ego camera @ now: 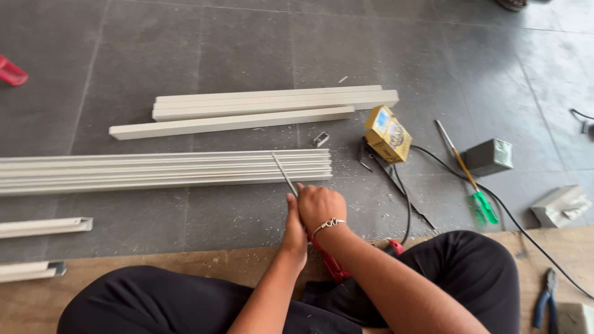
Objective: The person drills holes into a white metal frame using a red power drill, then switches to a screwdriver bit to fasten screws into the frame. They assemble multiple white metal pieces into a rectangular structure on the floor.
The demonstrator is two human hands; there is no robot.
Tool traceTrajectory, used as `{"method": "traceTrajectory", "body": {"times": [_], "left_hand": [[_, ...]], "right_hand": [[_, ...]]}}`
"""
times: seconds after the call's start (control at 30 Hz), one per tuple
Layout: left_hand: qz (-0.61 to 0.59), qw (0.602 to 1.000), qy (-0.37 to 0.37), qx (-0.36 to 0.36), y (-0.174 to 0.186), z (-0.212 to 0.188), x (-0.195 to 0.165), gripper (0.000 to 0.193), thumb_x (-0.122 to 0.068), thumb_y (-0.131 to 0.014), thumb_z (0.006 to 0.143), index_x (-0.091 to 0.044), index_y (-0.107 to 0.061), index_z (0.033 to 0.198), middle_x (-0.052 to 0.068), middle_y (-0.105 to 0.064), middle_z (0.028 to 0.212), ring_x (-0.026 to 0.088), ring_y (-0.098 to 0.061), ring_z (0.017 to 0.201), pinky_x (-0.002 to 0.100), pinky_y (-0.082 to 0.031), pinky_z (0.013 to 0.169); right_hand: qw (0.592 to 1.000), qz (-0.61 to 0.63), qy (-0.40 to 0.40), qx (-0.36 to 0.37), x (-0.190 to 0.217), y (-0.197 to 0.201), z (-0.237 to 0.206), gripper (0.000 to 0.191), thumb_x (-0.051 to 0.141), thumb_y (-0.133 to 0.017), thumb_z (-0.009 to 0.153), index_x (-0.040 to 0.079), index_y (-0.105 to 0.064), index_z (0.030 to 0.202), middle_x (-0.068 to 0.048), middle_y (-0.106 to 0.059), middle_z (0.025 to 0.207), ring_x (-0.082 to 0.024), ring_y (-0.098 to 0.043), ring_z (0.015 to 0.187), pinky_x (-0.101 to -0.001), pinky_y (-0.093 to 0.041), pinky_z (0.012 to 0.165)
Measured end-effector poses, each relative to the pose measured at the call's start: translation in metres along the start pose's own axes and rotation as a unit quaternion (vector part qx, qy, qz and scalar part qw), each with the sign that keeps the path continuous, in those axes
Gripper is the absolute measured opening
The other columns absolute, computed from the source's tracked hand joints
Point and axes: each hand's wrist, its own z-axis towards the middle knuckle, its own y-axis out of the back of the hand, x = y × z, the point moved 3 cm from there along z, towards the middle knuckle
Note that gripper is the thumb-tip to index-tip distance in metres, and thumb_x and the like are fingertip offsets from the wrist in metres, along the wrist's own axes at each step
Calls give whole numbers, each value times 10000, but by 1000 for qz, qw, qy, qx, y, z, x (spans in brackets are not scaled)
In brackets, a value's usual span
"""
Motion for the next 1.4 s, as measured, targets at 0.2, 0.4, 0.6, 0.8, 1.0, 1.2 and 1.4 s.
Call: {"method": "traceTrajectory", "body": {"times": [0.2,0.4,0.6,0.8,1.0,1.2,1.4], "left_hand": [[-41,999,-35,-9,-6,1,-4,857,-701,-154,980,-89,-427,1515,40,-502,1540,161,-419,1410,384,-288,1149],[-75,994,-82,-17,-2,0,-1,553,-435,-405,1027,-61,-532,1413,86,-619,1348,201,-558,1250,390,-416,1057],[152,978,-82,-121,0,-8,-17,374,-157,-599,976,-113,-639,1345,57,-747,1134,174,-696,1012,343,-524,906],[190,967,-98,-140,-3,-17,-24,388,-132,-656,936,-114,-656,1324,31,-767,1101,149,-698,989,330,-522,891],[120,981,-113,-104,7,-12,-16,267,-146,-630,962,-41,-718,1191,70,-735,1053,153,-653,942,327,-515,848],[165,975,-102,-110,5,-3,-17,290,-181,-709,899,-89,-715,1174,25,-762,1030,129,-688,935,304,-529,858],[187,964,-150,-116,3,-7,-26,401,-204,-865,758,-35,-712,1089,50,-760,1001,126,-709,905,291,-575,799]], "right_hand": [[992,27,-125,18,-5,11,9,550,498,-411,1048,88,-768,965,-183,-760,952,-374,-732,909,-472,-590,777],[943,147,-286,89,-17,18,20,671,648,-442,986,59,-752,1073,-201,-723,1074,-374,-691,1078,-480,-555,914],[972,109,-195,76,-31,6,34,666,593,-425,1024,29,-768,929,-213,-756,909,-379,-738,944,-466,-583,879],[997,37,-54,27,-41,-22,39,624,513,-450,1074,53,-791,825,-202,-743,845,-389,-727,850,-459,-589,827],[919,-7,380,-103,-59,-7,18,241,322,-672,928,100,-724,1010,-72,-694,947,-298,-718,883,-412,-589,733],[867,484,113,45,-89,-7,18,344,270,-650,979,-16,-727,1153,-83,-768,1081,-207,-758,988,-331,-635,859],[731,624,-124,245,-94,-23,36,420,147,-768,883,-59,-690,1241,-50,-726,1050,-156,-658,908,-314,-579,785]]}}
